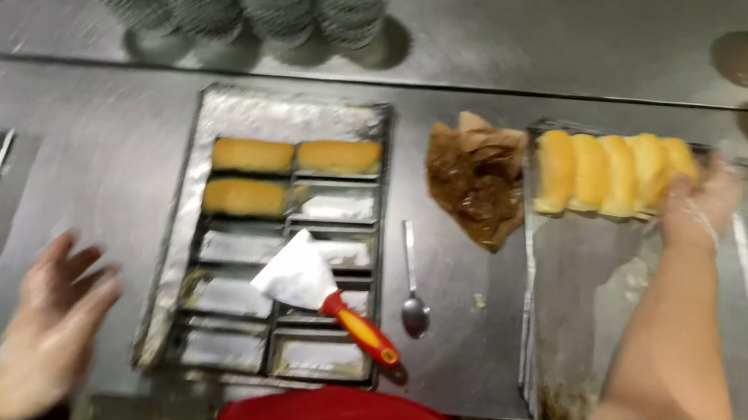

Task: Oiling and transferring baked bread buns from molds to a tray and back.

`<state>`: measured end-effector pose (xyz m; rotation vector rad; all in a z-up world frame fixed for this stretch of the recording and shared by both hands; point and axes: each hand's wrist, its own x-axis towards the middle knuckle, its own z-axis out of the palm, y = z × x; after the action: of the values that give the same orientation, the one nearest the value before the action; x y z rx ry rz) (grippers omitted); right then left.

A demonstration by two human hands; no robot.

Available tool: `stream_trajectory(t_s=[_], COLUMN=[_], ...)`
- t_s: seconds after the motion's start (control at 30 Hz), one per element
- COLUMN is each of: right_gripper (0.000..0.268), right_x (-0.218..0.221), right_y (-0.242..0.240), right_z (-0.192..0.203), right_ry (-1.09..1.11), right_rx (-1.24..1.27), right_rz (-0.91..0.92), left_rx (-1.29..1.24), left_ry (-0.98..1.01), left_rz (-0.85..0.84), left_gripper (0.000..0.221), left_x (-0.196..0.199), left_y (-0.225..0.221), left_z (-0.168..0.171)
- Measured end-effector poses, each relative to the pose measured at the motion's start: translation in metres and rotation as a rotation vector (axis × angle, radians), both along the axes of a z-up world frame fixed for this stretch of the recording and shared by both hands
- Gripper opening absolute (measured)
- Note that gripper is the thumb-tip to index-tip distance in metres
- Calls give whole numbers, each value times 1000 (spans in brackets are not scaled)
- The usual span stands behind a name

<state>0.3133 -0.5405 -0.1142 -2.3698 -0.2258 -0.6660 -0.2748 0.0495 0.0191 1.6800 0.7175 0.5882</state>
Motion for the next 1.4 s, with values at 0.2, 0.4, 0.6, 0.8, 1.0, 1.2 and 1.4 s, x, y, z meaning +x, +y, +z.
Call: stream_trajectory(t_s=[0.2, 0.4, 0.6, 0.8, 1.0, 1.2, 1.4], right_gripper=[30, 76, 60, 43, 34, 25, 24], right_x=[-225, -387, -378, -387, -407, -406, -407], right_y=[169, 285, 281, 336, 446, 491, 518], right_z=[86, 123, 123, 229, 274, 287, 297], right_ry=[574, 443, 543, 333, 494, 460, 517], right_rx=[-10, -744, -826, -900, -1201, -1278, -1405], right_rz=[332, 912, 634, 562, 453, 584, 537], left_rx=[522, 659, 671, 781, 671, 556, 513], left_ry=[288, 345, 228, 558, 746, 611, 489], left_rz=[-12, -178, -449, -798, -930, -889, -844], left_gripper=[70, 58, 69, 63, 51, 49, 44], left_x=[40, 88, 133, 192, 213, 202, 197], left_y=[12, 42, 68, 103, 117, 120, 122], left_z=[-28, -49, -59, -53, -54, -49, -55])
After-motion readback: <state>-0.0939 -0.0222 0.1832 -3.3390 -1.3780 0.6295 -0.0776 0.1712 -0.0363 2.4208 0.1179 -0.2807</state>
